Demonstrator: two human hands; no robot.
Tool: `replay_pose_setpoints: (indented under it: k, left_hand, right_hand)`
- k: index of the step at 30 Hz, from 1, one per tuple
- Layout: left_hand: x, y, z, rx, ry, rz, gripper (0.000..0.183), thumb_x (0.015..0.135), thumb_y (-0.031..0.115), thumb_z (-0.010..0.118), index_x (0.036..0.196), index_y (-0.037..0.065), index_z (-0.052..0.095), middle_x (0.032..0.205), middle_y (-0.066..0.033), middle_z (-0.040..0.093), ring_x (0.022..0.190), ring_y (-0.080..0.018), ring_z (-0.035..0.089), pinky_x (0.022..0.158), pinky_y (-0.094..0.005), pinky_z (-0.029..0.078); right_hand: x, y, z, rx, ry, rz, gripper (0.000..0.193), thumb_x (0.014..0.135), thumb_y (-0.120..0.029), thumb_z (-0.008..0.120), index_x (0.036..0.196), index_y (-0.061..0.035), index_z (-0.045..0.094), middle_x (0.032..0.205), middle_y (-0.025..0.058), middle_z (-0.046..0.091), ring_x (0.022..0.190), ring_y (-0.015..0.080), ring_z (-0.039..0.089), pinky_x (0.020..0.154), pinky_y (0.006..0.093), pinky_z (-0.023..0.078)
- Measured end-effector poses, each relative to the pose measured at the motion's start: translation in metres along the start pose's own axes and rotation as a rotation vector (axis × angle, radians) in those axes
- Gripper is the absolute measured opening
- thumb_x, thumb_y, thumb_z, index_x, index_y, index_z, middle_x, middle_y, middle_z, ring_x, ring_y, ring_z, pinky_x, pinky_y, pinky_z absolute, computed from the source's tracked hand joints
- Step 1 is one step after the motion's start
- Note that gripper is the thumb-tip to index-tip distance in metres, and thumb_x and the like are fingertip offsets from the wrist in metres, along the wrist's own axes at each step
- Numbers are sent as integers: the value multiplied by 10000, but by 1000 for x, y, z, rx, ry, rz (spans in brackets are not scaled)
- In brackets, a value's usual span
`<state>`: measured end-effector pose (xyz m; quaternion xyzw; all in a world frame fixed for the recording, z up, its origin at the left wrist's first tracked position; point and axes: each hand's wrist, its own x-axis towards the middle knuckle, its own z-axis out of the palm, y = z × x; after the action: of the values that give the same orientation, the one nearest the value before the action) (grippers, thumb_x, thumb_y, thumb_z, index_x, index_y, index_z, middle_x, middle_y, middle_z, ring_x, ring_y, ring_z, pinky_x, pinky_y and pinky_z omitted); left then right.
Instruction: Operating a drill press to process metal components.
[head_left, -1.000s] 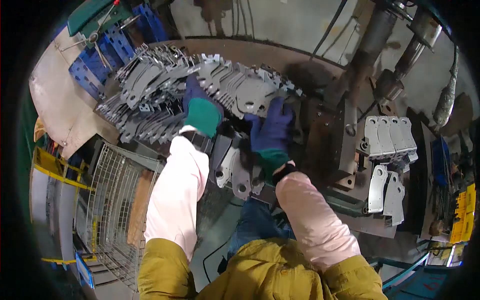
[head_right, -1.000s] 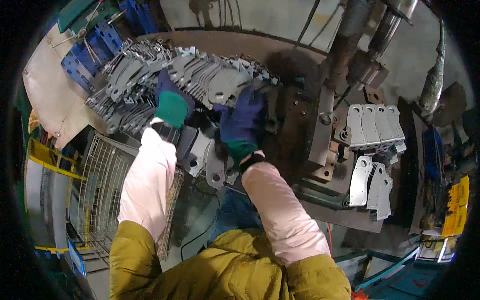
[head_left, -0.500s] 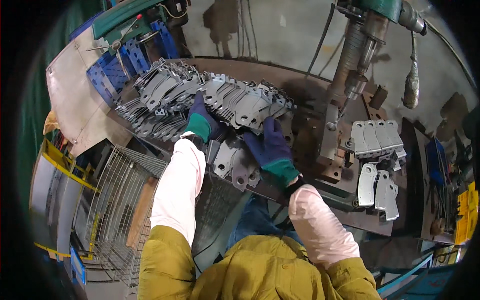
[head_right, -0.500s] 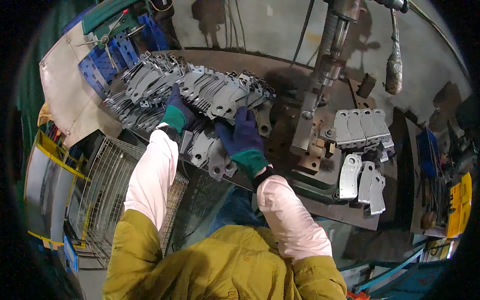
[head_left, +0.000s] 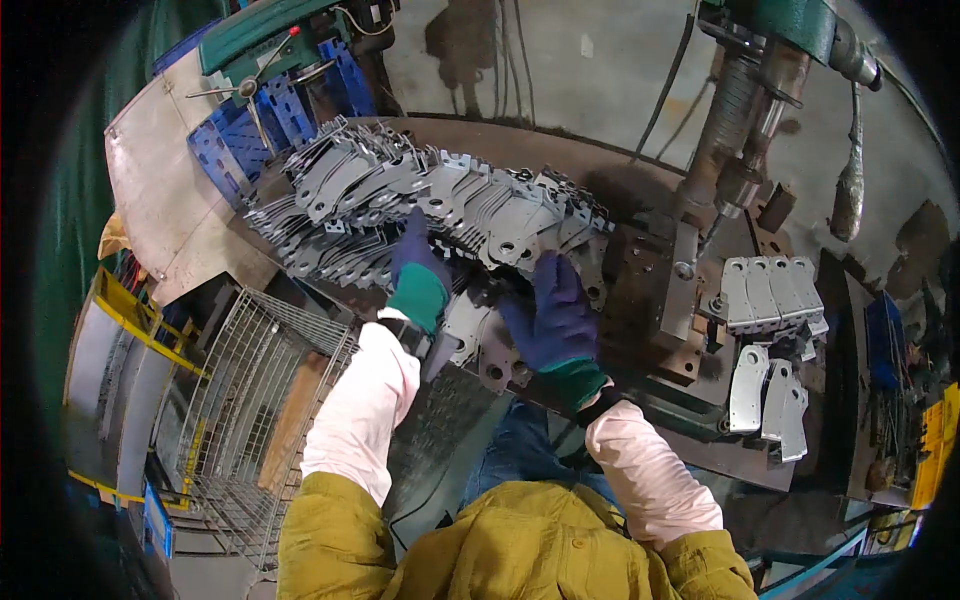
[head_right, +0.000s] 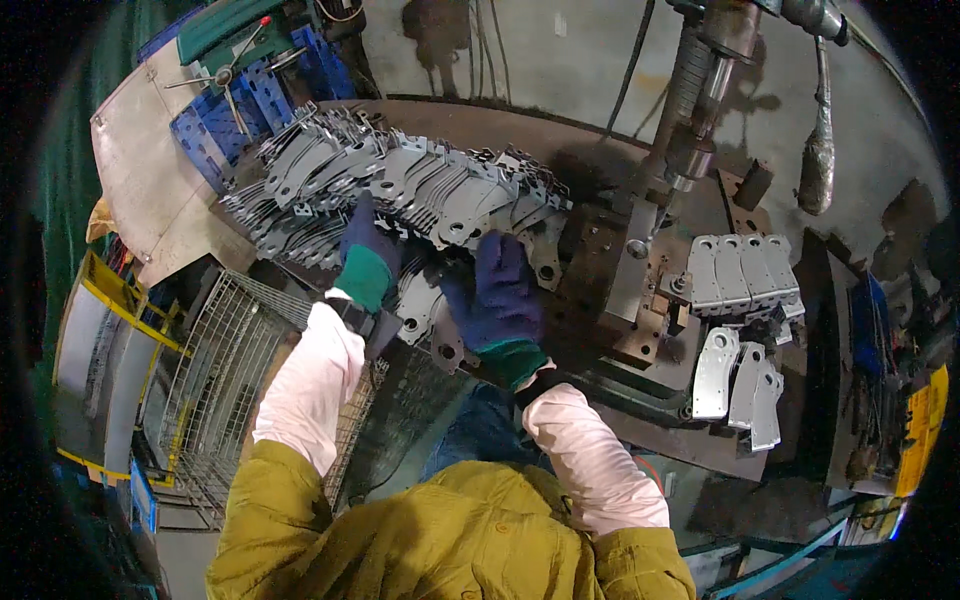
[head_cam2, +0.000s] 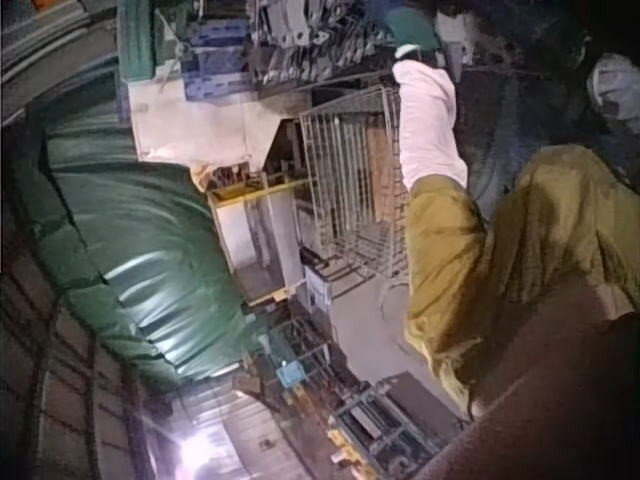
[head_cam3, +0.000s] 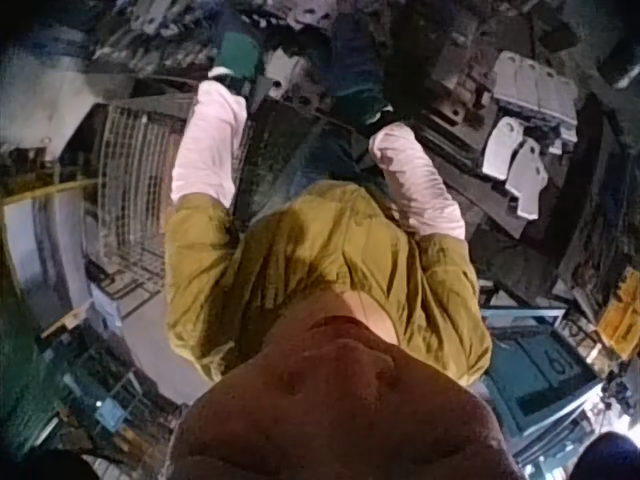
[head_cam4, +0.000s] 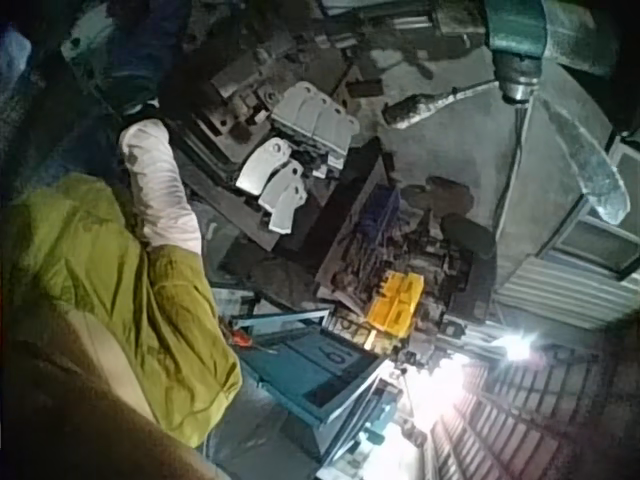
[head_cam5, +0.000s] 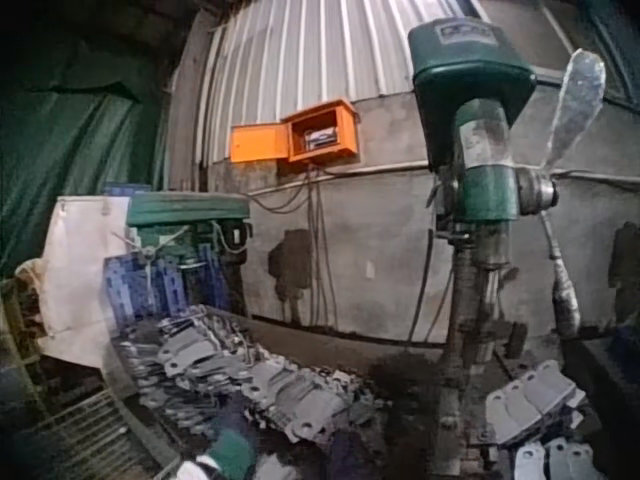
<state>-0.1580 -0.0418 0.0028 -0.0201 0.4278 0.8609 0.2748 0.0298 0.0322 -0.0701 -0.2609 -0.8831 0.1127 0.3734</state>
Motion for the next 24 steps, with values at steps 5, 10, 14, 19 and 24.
replay_pose_setpoints:
  k: [5, 10, 14, 19, 24]
  left_hand:
    - [5, -38, -20, 942, -53, 541, 502, 981, 375, 643, 1383, 90, 542, 1210, -114, 659, 1068, -306, 652, 902, -387, 527]
    - [72, -61, -4, 261, 39, 162, 629, 925, 354, 724, 1407, 9, 515, 1322, -127, 635, 1102, -298, 635, 965, -353, 504]
    - [9, -58, 43, 432, -104, 343, 617, 904, 260, 738, 1424, 17, 510, 1395, -144, 594, 1237, -273, 580, 1077, -337, 446]
    - [40, -35, -16, 1081, -254, 558, 699, 843, 113, 743, 1469, 26, 444, 1309, -163, 618, 1226, -262, 579, 1058, -350, 453]
    - [5, -20, -26, 1061, -397, 426, 782, 828, 126, 757, 1499, 26, 370, 1157, -154, 654, 1091, -254, 625, 940, -357, 509]
  right_hand:
    - [-2, -27, 1, -121, -62, -65, 978, 873, -535, 656, 1560, 16, 232, 1553, 300, 273, 1419, 476, 315, 1136, 568, 331]
    - [10, -42, -1, -181, -351, -46, 1003, 852, -532, 670, 1527, 76, 244, 1576, 315, 233, 1461, 547, 200, 1177, 586, 275]
    - [12, -21, 9, -313, -344, -64, 961, 856, -506, 658, 1523, 65, 268, 1575, 321, 239, 1465, 567, 171, 1192, 565, 266]
    - [4, -17, -17, -30, -340, -95, 883, 876, -521, 631, 1508, 19, 335, 1552, 275, 325, 1467, 464, 261, 1192, 537, 273]
    - [-29, -9, -64, 237, -224, -300, 806, 859, -532, 652, 1421, 12, 456, 1451, 246, 462, 1350, 437, 434, 1127, 503, 370]
